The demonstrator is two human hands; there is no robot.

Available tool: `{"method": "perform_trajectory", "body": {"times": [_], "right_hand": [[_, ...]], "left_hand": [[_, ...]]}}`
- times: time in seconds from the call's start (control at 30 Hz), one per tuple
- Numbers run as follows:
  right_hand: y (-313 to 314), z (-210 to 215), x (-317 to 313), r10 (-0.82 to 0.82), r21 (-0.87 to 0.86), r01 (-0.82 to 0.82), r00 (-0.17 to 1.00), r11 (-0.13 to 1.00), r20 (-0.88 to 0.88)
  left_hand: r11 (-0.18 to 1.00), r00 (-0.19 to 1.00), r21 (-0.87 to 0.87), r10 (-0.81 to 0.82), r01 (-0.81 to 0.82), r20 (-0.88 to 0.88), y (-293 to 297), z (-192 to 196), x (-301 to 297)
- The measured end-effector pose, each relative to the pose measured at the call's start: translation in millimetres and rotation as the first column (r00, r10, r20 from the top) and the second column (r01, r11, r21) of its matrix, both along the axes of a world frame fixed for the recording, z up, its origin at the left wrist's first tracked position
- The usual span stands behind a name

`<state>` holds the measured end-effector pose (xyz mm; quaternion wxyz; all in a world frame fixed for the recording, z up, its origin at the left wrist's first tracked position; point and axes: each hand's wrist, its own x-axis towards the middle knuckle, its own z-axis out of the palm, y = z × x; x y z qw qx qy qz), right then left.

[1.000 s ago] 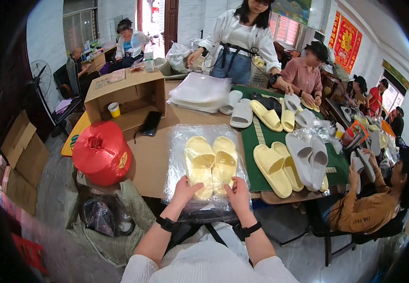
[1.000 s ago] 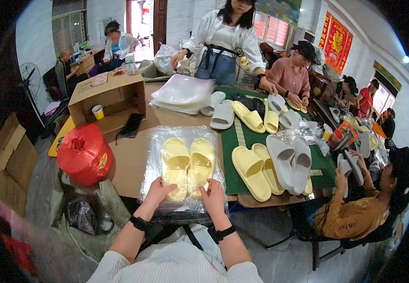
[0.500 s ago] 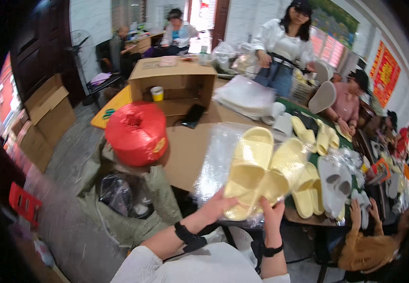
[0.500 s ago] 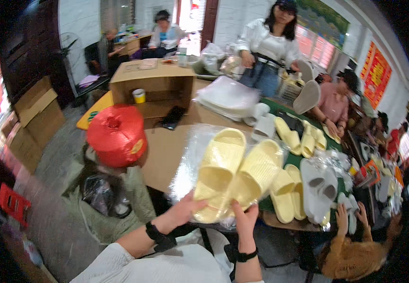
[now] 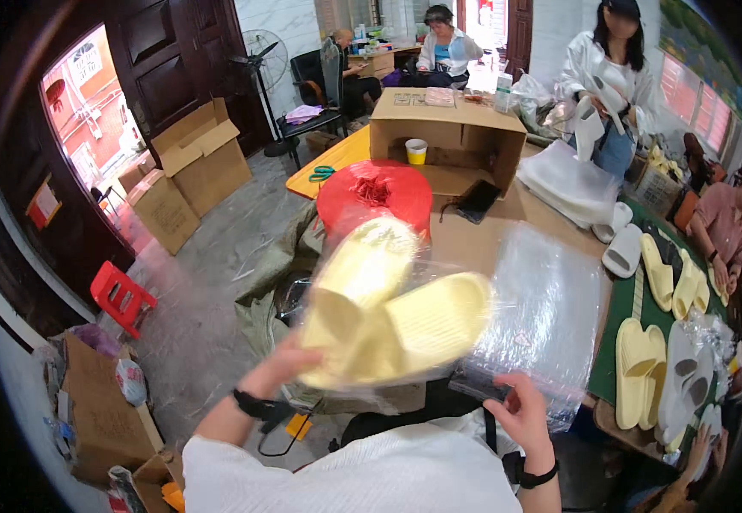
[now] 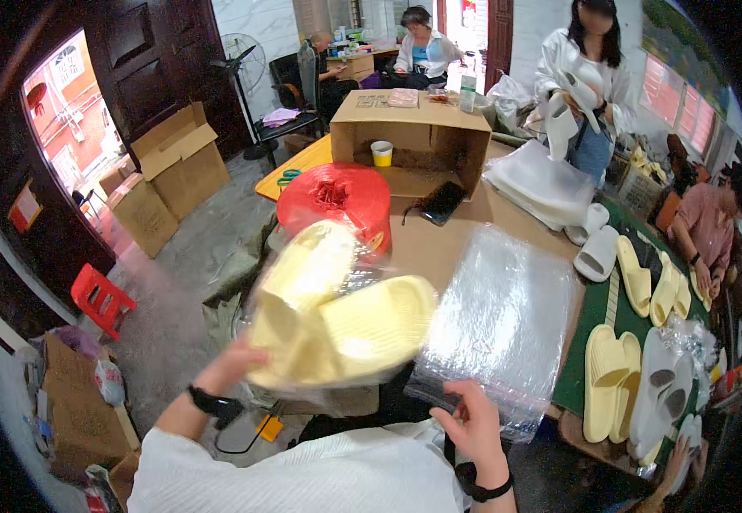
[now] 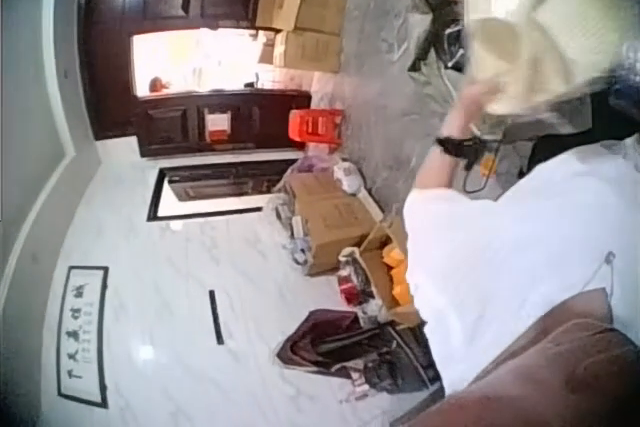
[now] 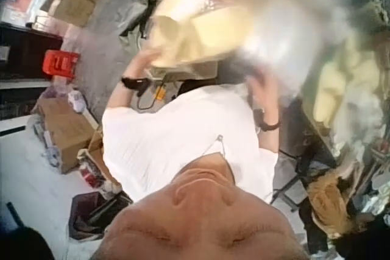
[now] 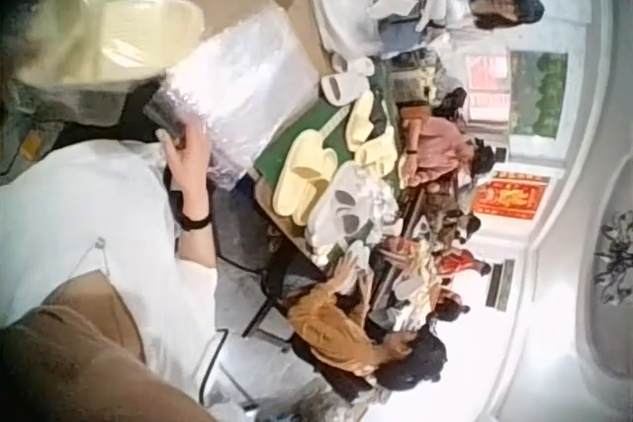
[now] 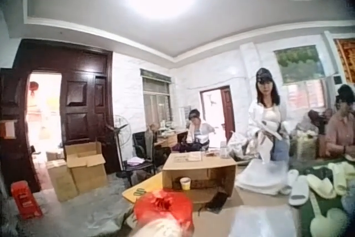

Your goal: Packing pairs of sandals into plastic bags in a shoe manufacturing environment.

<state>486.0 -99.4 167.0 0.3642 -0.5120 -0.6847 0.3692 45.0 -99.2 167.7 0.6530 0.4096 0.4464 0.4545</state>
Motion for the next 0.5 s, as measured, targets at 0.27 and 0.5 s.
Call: {"method": "perform_trajectory", "body": {"times": [0.27,0.5], "right_hand": [[42.4,-56.1,-73.7,0.297,-0.153,-0.27,0.936,0.951,0.189],[54.2,-83.0,-115.5,0.453,-0.096,-0.443,0.871,0.891,0.189]], "left_hand": [[0.992,0.813,-0.068,0.048,-0.107,-0.58,-44.1,37.9,-96.2],[0.938,0.288,-0.246,-0.313,0.246,-0.905,45.1,18.9,-32.5]]}}
